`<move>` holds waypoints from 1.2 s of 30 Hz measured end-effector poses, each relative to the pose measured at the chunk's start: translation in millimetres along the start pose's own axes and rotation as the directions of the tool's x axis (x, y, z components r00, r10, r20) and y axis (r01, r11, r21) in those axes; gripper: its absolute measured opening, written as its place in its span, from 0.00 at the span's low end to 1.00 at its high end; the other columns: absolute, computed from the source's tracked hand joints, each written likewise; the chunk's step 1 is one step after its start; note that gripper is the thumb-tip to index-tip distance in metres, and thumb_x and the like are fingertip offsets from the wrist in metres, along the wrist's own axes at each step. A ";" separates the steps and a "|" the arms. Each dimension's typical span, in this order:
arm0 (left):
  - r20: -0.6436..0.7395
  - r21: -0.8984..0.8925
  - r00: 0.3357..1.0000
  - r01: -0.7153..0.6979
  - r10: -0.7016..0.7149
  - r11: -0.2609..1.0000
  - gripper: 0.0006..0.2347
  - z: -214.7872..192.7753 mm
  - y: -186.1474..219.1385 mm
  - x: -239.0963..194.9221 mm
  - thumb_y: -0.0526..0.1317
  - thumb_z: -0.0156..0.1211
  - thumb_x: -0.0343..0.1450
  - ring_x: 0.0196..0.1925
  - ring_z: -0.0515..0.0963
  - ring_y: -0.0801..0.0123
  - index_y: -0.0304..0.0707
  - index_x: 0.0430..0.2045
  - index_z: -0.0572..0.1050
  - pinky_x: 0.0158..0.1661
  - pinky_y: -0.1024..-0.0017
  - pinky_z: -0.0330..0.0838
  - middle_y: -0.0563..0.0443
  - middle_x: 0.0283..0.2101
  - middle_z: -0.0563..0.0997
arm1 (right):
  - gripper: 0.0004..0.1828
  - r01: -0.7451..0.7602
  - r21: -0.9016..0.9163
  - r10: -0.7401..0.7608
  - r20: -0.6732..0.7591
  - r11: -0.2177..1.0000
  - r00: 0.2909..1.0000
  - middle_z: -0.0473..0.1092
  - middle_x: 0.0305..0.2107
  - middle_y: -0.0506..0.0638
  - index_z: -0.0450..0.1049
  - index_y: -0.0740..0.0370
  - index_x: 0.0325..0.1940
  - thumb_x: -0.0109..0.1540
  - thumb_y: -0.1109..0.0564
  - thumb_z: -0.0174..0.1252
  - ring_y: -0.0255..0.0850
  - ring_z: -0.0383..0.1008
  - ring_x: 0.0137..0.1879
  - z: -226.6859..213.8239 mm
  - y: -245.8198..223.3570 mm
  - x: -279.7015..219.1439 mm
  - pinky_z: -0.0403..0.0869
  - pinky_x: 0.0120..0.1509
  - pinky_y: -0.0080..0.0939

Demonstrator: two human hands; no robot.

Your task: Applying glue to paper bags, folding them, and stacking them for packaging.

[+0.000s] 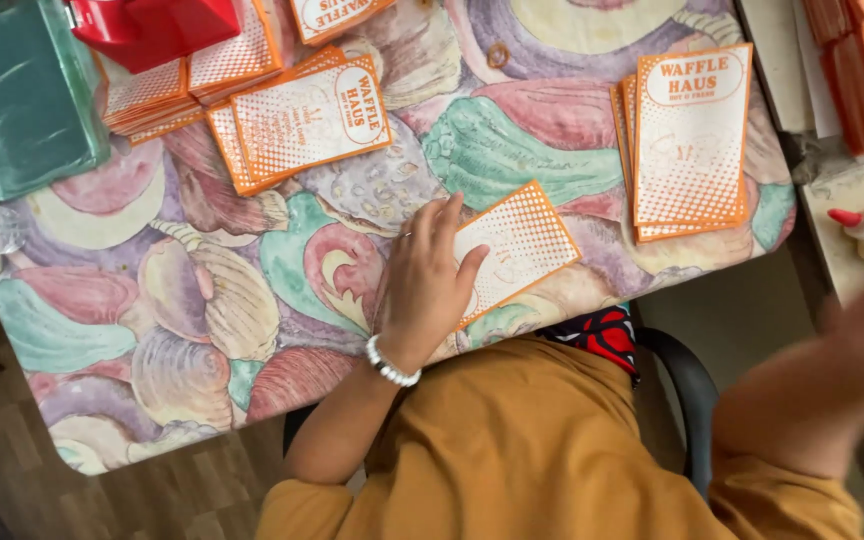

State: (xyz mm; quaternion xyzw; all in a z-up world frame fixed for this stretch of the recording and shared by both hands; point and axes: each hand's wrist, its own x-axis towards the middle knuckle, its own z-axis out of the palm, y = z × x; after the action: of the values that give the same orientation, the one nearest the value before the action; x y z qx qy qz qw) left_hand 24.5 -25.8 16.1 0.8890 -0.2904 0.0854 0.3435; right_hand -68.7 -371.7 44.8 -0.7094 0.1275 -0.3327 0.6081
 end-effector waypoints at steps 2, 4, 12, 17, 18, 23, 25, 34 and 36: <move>0.185 0.347 0.960 0.137 -0.211 0.928 0.32 20.0 -0.3 5.2 0.46 0.70 0.67 0.60 0.72 0.50 0.38 0.64 0.64 0.53 0.53 0.67 0.40 0.60 0.71 | 0.45 0.022 0.007 -0.022 0.014 1.000 1.000 0.72 0.43 0.64 0.69 0.72 0.54 0.71 0.22 0.44 0.48 0.75 0.42 39.0 -3.2 -18.3 0.74 0.44 0.40; 0.167 0.340 0.960 0.158 -0.225 0.927 0.33 28.6 3.5 4.7 0.45 0.73 0.64 0.50 0.75 0.51 0.41 0.63 0.65 0.48 0.54 0.66 0.45 0.53 0.71 | 0.25 -0.021 -0.030 0.025 0.141 0.999 0.990 0.72 0.46 0.63 0.66 0.70 0.57 0.72 0.43 0.46 0.46 0.74 0.45 65.2 6.0 -33.2 0.73 0.49 0.39; 0.074 -0.533 0.959 0.271 -0.274 0.802 0.12 27.8 2.4 -6.0 0.38 0.75 0.61 0.36 0.84 0.49 0.37 0.35 0.81 0.36 0.66 0.76 0.45 0.30 0.81 | 0.52 -0.035 0.012 0.031 0.234 0.999 0.972 0.66 0.63 0.63 0.54 0.65 0.75 0.52 0.58 0.75 0.48 0.67 0.67 108.3 43.5 -60.5 0.65 0.70 0.42; 0.183 -0.929 0.857 0.311 -0.481 0.201 0.11 15.8 17.1 -7.6 0.32 0.78 0.60 0.29 0.72 0.83 0.34 0.26 0.77 0.33 0.85 0.67 0.60 0.23 0.73 | 0.52 -0.174 0.384 0.080 0.249 0.907 0.965 0.77 0.34 0.64 0.51 0.62 0.79 0.56 0.74 0.67 0.43 0.81 0.42 136.3 25.2 -49.6 0.79 0.50 0.38; 0.170 -0.933 0.859 0.299 -0.484 0.202 0.11 4.5 13.9 -3.2 0.32 0.78 0.60 0.29 0.72 0.83 0.34 0.26 0.77 0.33 0.85 0.67 0.60 0.23 0.73 | 0.52 -0.168 0.385 0.069 0.258 0.907 0.964 0.77 0.34 0.64 0.51 0.62 0.79 0.56 0.74 0.67 0.43 0.81 0.42 142.4 11.8 -47.5 0.79 0.50 0.38; -0.108 -0.871 0.942 0.065 -0.319 0.487 0.19 -44.3 8.6 22.0 0.45 0.78 0.62 0.48 0.83 0.74 0.36 0.43 0.82 0.54 0.72 0.74 0.49 0.39 0.87 | 0.53 0.067 0.265 -0.145 0.288 0.962 0.947 0.76 0.31 0.69 0.51 0.65 0.79 0.54 0.75 0.69 0.40 0.76 0.35 164.9 -41.4 -40.9 0.77 0.47 0.37; -0.160 -0.834 0.933 0.047 -0.323 0.550 0.13 -52.7 7.2 25.4 0.41 0.76 0.64 0.43 0.85 0.75 0.37 0.37 0.83 0.50 0.74 0.77 0.51 0.34 0.87 | 0.54 0.090 0.275 -0.173 0.297 0.957 0.939 0.76 0.31 0.71 0.50 0.65 0.79 0.54 0.76 0.70 0.43 0.77 0.35 169.4 -44.2 -41.1 0.77 0.47 0.39; -0.218 -0.826 0.922 0.001 -0.321 0.563 0.04 -69.5 7.5 28.4 0.34 0.71 0.67 0.37 0.84 0.79 0.34 0.31 0.84 0.45 0.74 0.79 0.51 0.27 0.87 | 0.51 0.186 0.281 -0.255 0.232 0.942 0.939 0.76 0.31 0.71 0.53 0.67 0.77 0.54 0.77 0.70 0.44 0.78 0.32 181.6 -53.7 -42.9 0.76 0.42 0.36; -0.233 -0.815 0.921 -0.010 -0.313 0.579 0.04 -71.7 5.0 27.4 0.33 0.72 0.67 0.36 0.84 0.79 0.34 0.31 0.84 0.45 0.74 0.79 0.51 0.26 0.87 | 0.51 0.180 0.272 -0.248 0.240 0.945 0.939 0.77 0.31 0.70 0.54 0.66 0.77 0.54 0.77 0.70 0.40 0.76 0.31 184.5 -59.0 -43.5 0.74 0.40 0.33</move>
State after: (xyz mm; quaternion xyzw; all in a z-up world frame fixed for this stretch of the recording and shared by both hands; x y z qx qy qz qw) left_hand 47.4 6.1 82.3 0.6290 -0.1521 0.0728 0.7589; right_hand 1.4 -189.3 79.8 -0.6769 -0.0776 -0.3104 0.6629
